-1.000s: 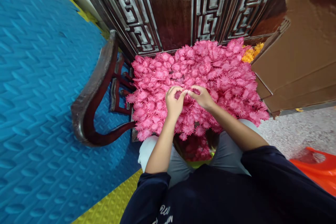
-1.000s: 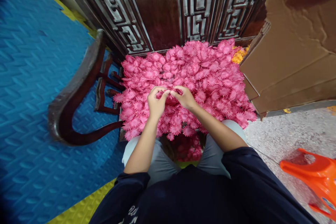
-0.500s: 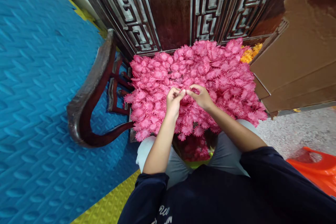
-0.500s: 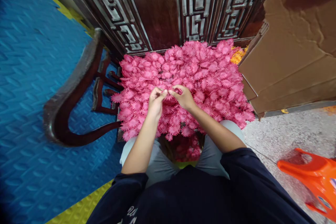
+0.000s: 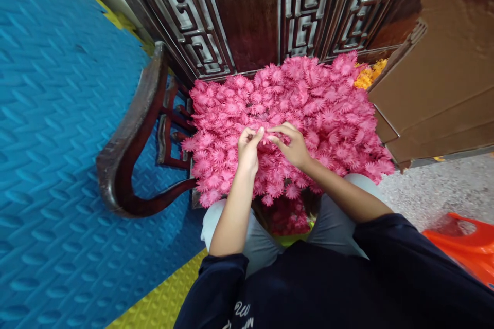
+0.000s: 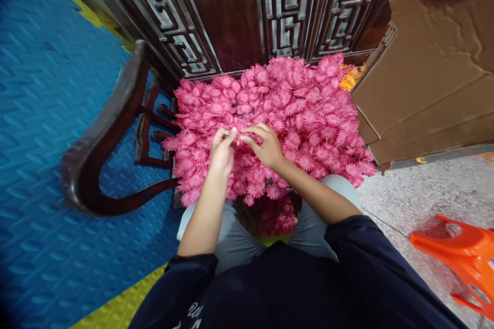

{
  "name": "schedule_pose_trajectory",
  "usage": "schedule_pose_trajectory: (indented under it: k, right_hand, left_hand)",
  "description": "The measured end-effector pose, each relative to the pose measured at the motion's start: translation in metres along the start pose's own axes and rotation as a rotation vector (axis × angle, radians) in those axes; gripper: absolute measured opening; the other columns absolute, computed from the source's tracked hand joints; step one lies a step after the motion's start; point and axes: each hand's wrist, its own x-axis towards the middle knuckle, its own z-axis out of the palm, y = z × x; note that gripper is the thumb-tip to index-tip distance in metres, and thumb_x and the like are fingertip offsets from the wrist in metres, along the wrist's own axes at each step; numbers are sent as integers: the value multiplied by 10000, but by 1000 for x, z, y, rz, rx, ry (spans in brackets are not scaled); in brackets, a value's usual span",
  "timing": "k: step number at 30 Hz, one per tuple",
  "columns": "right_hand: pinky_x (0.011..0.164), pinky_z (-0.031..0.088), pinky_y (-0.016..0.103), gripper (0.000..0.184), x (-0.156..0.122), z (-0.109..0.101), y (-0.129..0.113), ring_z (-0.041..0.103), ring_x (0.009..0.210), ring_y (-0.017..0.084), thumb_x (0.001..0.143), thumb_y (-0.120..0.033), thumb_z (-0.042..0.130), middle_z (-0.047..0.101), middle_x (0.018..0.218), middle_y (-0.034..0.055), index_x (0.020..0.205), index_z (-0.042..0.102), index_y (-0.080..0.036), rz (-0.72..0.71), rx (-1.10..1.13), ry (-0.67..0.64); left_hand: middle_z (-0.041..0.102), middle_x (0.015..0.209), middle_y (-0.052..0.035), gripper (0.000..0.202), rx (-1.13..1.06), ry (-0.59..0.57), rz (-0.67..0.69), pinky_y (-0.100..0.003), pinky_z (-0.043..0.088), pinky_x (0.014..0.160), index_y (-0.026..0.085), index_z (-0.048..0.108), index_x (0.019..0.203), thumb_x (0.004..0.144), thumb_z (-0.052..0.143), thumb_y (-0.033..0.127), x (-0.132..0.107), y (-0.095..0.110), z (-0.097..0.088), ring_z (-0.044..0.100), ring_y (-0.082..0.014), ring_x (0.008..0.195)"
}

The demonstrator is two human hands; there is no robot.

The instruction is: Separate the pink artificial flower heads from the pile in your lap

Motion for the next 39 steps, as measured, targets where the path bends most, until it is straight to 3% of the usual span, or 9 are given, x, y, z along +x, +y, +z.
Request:
schedule_pose_trajectory:
  k: [5, 12, 18, 25, 32, 34, 39]
  right_hand:
    - [830, 455, 351, 276, 3, 3, 6, 600, 833, 182, 764, -486, 672, 697, 874, 40, 827, 719, -221, 103, 74, 42]
    - [857, 469, 348, 266, 7, 1, 9, 633, 853, 181, 758, -456, 664, 720, 874, 45, 791, 714, -197, 133, 127, 57]
    - [803, 480, 331, 279, 7, 4, 13, 588, 755, 156, 680, -413, 710, 672, 811, 19, 827, 651, -182, 227, 231, 53]
    - [819, 471, 320, 376, 8, 3, 3, 599, 769, 159, 745, -558, 604, 645, 729, 7, 698, 620, -185, 247, 261, -44]
    - [811, 476, 312, 235, 7, 3, 8, 622, 771, 156, 775, -407, 626, 698, 768, 20, 723, 677, -183, 223, 185, 85]
    - [830, 476, 324, 208, 8, 1, 9, 631, 794, 164, 748, -387, 646, 708, 798, 26, 738, 682, -182, 249, 193, 96]
    - [874, 461, 338, 197, 10, 0, 12, 628, 835, 171, 737, -385, 637, 697, 824, 21, 748, 667, -191, 266, 188, 153]
  left_hand:
    - [510, 618, 47, 301, 7, -75, -52, -225, 365, 621, 175, 587, 635, 628, 818, 367, 1, -2, 0, 454, -73, 597]
    - [603, 643, 53, 381, -30, -88, -167, -200, 403, 684, 186, 695, 662, 438, 886, 427, 3, 1, -3, 523, -63, 651]
    - [651, 686, 30, 310, 154, -38, 6, -223, 436, 750, 185, 700, 673, 542, 839, 429, -1, 1, 1, 564, -90, 706]
    - [631, 689, 19, 315, 296, -48, 116, -227, 428, 724, 170, 672, 705, 637, 774, 460, 0, 2, -2, 548, -96, 688]
    - [518, 622, 28, 360, 365, -77, 207, -221, 370, 642, 176, 591, 668, 722, 696, 517, 1, -7, -2, 468, -94, 626]
    - [507, 633, 30, 372, 345, -44, 209, -219, 364, 647, 177, 570, 679, 740, 675, 529, 2, -9, -2, 464, -92, 630]
    - [465, 645, 41, 363, 241, 201, 281, -212, 354, 633, 178, 519, 696, 767, 650, 509, 7, -9, -6, 431, -83, 619]
